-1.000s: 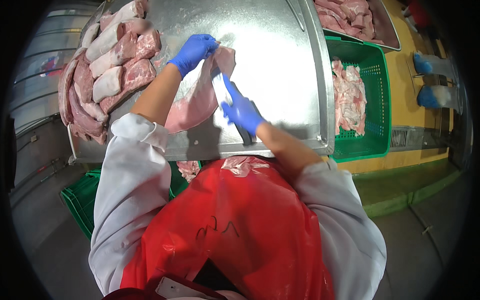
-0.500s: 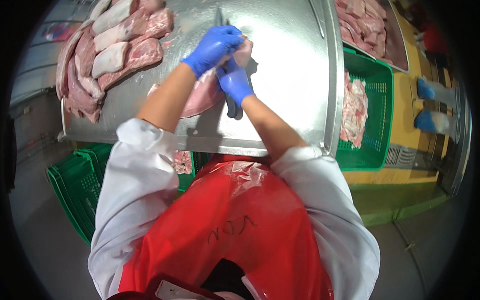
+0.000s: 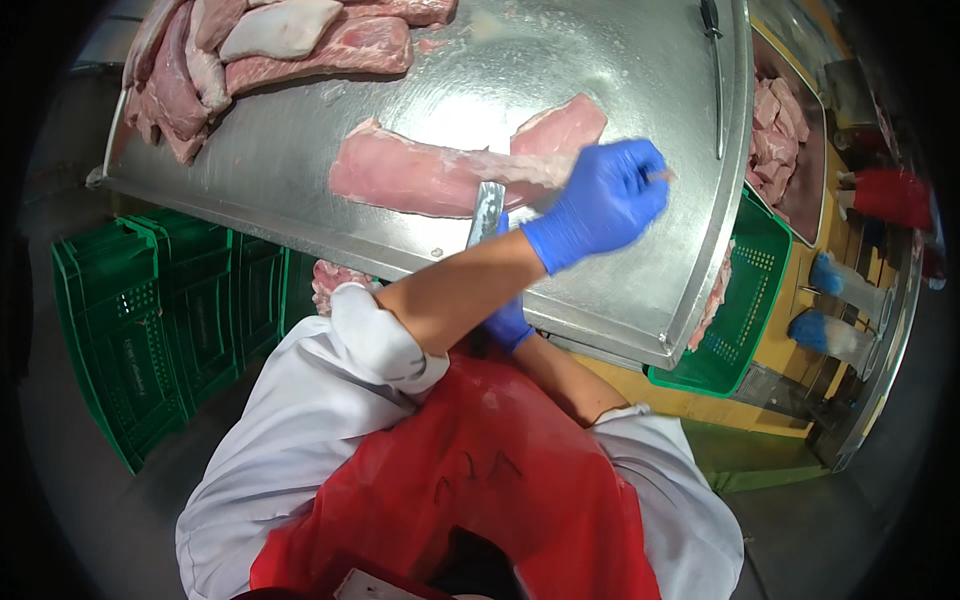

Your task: The person uses a knife to trim fat and cut large pieces of raw meat on a stainless steel table. The person places trimmed pieces into a green basket and continues processing additional cuts.

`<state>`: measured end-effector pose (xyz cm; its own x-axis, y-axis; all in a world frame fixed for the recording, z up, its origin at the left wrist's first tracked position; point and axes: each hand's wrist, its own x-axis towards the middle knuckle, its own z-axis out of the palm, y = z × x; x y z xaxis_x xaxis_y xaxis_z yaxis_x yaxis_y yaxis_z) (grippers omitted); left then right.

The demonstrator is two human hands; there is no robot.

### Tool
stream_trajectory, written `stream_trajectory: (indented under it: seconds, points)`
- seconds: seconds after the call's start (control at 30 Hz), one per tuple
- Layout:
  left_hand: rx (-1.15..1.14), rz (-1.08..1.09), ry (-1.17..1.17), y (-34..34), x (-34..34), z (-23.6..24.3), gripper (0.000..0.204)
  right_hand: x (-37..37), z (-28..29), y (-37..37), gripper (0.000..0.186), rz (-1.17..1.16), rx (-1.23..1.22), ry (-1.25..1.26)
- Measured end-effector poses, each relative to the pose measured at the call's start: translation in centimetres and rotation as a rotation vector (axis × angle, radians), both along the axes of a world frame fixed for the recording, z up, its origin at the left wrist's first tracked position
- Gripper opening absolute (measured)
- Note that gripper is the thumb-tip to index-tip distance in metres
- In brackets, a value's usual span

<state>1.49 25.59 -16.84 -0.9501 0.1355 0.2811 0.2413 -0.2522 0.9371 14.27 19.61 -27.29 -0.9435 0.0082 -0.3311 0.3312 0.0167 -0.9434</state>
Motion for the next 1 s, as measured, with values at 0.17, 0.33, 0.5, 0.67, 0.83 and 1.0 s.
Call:
stream_trajectory:
  seconds: [0.17,0.33,0.5,0.67,0.83,1.0]
  points:
    - [-0.046,-0.031,0.092,-1.8,3.1,2.9,0.011,-9.0,-4.1,0.3,0.079,-0.099,-0.25,-0.169]
    - [0.201,0.016,0.126,-4.0,4.9,6.7,0.01,-1.6,1.9,-5.9,0.085,0.014,-0.001,-0.082]
    - [0.164,-0.086,0.178,-4.9,8.9,10.0,0.008,-10.9,-3.8,-5.5,0.069,-0.06,-0.352,-0.306]
    - [0.298,-0.04,0.216,-7.8,10.3,13.1,0.009,1.4,2.7,-14.9,0.073,0.076,-0.025,-0.065]
    - [0.382,-0.042,0.231,-10.7,13.1,19.1,0.007,-11.7,1.5,-13.6,0.036,-0.102,-0.207,-0.275]
    - [0.332,0.175,0.373,-15.7,11.0,22.7,0.008,-0.6,3.9,-21.7,0.055,-0.001,0.072,-0.014]
